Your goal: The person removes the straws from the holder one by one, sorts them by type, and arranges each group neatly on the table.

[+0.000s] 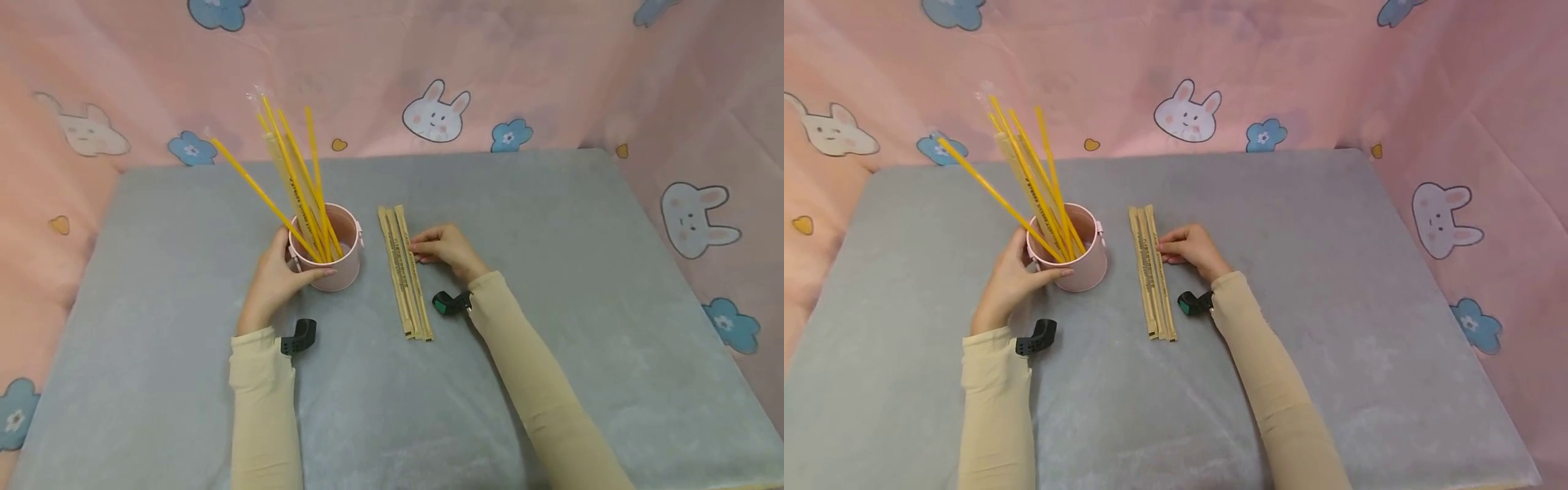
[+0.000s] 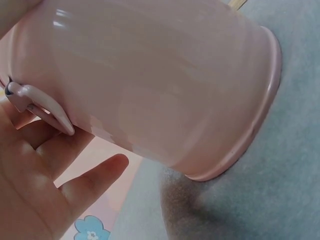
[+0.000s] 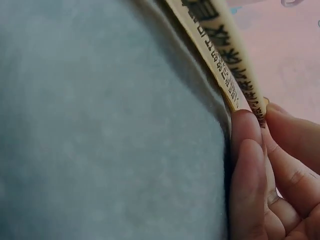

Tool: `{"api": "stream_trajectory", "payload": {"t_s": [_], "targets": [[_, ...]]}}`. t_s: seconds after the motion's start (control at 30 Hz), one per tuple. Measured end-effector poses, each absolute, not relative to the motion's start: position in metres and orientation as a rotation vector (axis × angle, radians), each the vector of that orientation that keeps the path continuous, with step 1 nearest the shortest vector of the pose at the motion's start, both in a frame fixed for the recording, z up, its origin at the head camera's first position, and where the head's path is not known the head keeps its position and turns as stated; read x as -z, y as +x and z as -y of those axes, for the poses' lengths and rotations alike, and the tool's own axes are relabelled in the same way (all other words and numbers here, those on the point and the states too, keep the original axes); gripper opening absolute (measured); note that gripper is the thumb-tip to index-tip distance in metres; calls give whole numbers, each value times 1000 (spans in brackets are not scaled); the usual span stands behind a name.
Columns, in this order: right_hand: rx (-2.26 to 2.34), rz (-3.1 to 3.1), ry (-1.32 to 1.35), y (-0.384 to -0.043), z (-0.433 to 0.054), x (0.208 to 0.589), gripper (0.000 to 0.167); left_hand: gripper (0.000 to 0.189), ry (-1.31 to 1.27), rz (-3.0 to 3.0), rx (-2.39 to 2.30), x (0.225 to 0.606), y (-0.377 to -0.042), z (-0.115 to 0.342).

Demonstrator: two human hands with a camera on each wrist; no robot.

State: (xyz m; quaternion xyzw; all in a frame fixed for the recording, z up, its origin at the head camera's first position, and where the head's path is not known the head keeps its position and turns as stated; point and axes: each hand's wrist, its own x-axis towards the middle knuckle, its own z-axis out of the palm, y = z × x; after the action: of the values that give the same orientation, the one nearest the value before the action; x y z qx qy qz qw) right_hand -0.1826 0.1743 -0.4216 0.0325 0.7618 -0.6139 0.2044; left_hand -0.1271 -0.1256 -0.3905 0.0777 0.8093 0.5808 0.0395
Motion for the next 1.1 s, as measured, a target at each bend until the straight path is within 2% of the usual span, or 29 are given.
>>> {"api": "stream_trajectory", "payload": {"t_s": [0.77,1.1], "targets": [[1576,-2160,50,-188,-172,414,25,91,233,-2460,-1821,389,-130,126],[1536,-2174,13,-187,-174,415,21,89,244,-2470,-1809,389,-128,125]]}}
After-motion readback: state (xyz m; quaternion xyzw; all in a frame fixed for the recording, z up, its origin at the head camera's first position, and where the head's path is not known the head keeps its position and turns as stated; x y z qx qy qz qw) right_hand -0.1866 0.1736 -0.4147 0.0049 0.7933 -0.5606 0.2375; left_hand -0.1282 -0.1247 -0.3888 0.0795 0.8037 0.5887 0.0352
